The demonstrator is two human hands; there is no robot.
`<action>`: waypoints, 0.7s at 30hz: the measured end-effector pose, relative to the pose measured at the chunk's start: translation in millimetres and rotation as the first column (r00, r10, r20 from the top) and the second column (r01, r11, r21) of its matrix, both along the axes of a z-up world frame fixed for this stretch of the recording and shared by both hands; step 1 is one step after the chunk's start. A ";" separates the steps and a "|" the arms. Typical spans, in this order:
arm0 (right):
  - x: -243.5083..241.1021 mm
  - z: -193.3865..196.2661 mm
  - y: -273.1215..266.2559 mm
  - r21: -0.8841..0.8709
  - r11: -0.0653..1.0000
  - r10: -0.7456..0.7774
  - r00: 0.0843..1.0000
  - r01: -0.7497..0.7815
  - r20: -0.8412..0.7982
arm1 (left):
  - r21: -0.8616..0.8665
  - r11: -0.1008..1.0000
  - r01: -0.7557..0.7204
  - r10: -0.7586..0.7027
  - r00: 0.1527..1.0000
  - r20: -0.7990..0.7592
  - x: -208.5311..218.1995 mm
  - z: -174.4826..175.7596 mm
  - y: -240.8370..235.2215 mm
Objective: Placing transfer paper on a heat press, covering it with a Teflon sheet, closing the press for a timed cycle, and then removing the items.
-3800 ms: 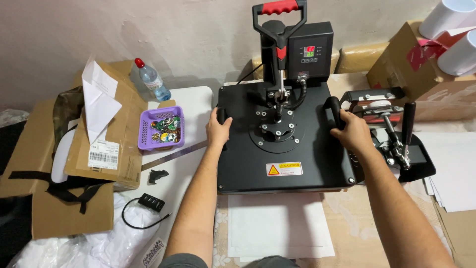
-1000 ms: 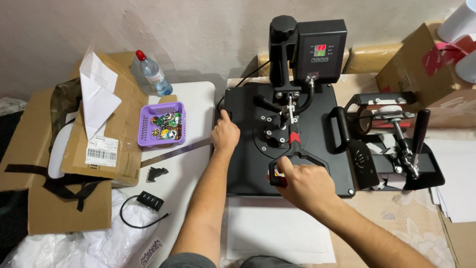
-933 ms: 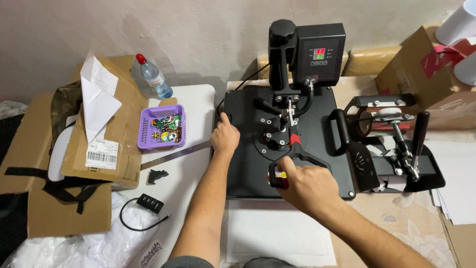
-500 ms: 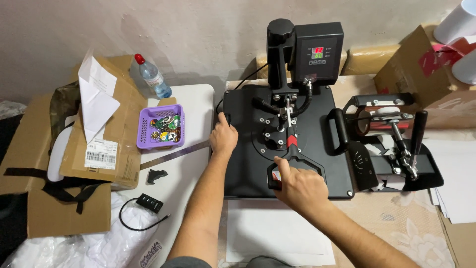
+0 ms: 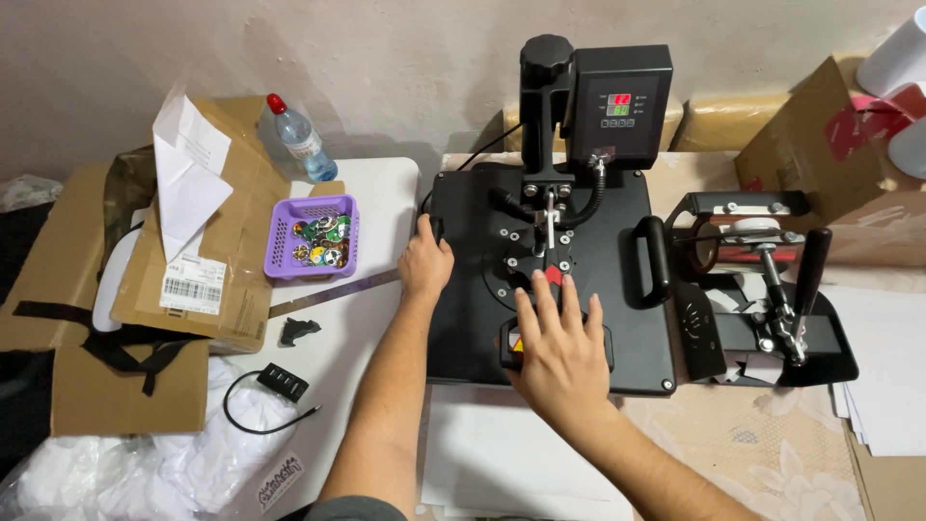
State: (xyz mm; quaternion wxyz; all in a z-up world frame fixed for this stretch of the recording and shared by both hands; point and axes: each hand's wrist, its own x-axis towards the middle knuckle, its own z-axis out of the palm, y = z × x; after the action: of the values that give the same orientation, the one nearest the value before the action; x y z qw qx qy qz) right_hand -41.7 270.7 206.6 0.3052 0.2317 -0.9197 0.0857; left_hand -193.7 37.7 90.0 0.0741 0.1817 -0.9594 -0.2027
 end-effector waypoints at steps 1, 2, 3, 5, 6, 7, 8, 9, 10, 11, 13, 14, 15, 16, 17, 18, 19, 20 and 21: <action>-1.7 -4.7 0.8 0.058 0.998 -0.014 1.000 0.015 -0.027 | 0.025 0.999 -0.033 0.034 0.999 -0.003 0.3 1.3 1.3; -3.5 -9.4 1.9 0.114 0.993 -0.028 0.998 0.034 -0.055 | 0.049 0.997 -0.065 0.065 0.998 -0.007 -0.2 2.7 3.2; -3.9 -9.9 2.1 0.112 0.993 -0.028 0.998 0.034 -0.056 | 0.048 0.997 -0.065 0.066 0.998 -0.007 0.3 5.2 2.7; -4.3 -11.4 3.3 0.162 0.987 -0.009 1.000 0.011 -0.013 | 0.056 0.995 -0.079 0.078 0.997 0.016 1.5 8.8 2.8; -4.3 -9.9 3.0 0.162 0.987 -0.008 1.000 0.010 -0.013 | 0.055 0.995 -0.080 0.079 0.997 0.016 1.5 8.8 3.2; -4.3 -8.4 2.3 0.132 0.991 -0.001 0.999 0.007 -0.046 | 0.044 0.996 -0.084 0.083 0.996 0.011 1.6 9.0 3.2; -4.1 -6.8 0.8 0.102 0.995 0.006 0.997 0.002 -0.079 | 0.033 0.996 -0.088 0.088 0.996 0.006 2.2 9.2 2.2; -4.2 -7.2 1.7 0.101 0.995 0.007 0.997 0.001 -0.078 | 0.032 0.995 -0.089 0.089 0.996 0.007 2.7 8.8 2.6; -4.0 -7.4 2.1 0.110 0.994 0.007 0.996 0.002 -0.083 | 0.032 0.995 -0.096 0.096 0.995 0.004 2.9 8.5 3.0; -3.7 -7.4 1.9 0.119 0.993 0.007 0.996 0.003 -0.089 | 0.031 0.994 -0.103 0.102 0.995 0.002 3.1 8.4 2.7; -2.6 -4.9 2.3 0.110 0.994 0.006 0.996 0.004 -0.094 | 0.031 0.995 -0.096 0.097 0.995 -0.008 3.7 5.8 2.1; -3.5 -2.9 1.4 0.100 0.995 0.009 0.994 0.002 -0.107 | 0.030 0.995 -0.093 0.094 0.995 -0.026 2.1 5.7 0.8; -4.6 -7.7 3.5 0.102 0.995 0.006 0.994 0.005 -0.109 | 0.031 0.995 -0.090 0.091 0.995 -0.027 0.5 3.8 3.1; -5.1 -12.5 3.1 0.114 0.993 -0.027 0.994 0.039 -0.104 | 0.028 0.995 -0.096 0.097 0.995 -0.030 -0.1 2.8 2.2; -5.3 -17.2 2.0 0.127 0.989 -0.060 0.993 0.072 -0.101 | 0.025 0.994 -0.103 0.104 0.994 -0.033 -0.2 1.9 0.7; -5.6 -18.1 1.3 0.122 0.990 -0.065 0.993 0.077 -0.100 | 0.020 0.995 -0.098 0.099 0.995 -0.034 1.1 0.6 0.1; -6.0 -19.1 0.2 0.104 0.991 -0.065 0.989 0.079 -0.131 | 0.032 0.995 -0.093 0.095 0.994 -0.050 2.4 -0.7 -0.8; -9.8 -19.8 0.1 0.087 0.992 -0.076 0.982 0.092 -0.170 | 0.047 0.996 -0.077 0.080 0.994 -0.073 -3.1 -1.0 1.0; -14.0 -20.7 -2.0 0.083 0.991 -0.091 0.980 0.107 -0.178 | 0.044 0.997 -0.062 0.066 0.994 -0.082 -7.8 1.3 -3.8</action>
State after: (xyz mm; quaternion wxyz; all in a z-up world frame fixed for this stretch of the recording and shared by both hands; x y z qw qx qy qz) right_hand -55.7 268.7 185.9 0.3773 0.2060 -0.9029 0.0071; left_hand -201.6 33.9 91.3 0.1167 0.2051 -0.9448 -0.2274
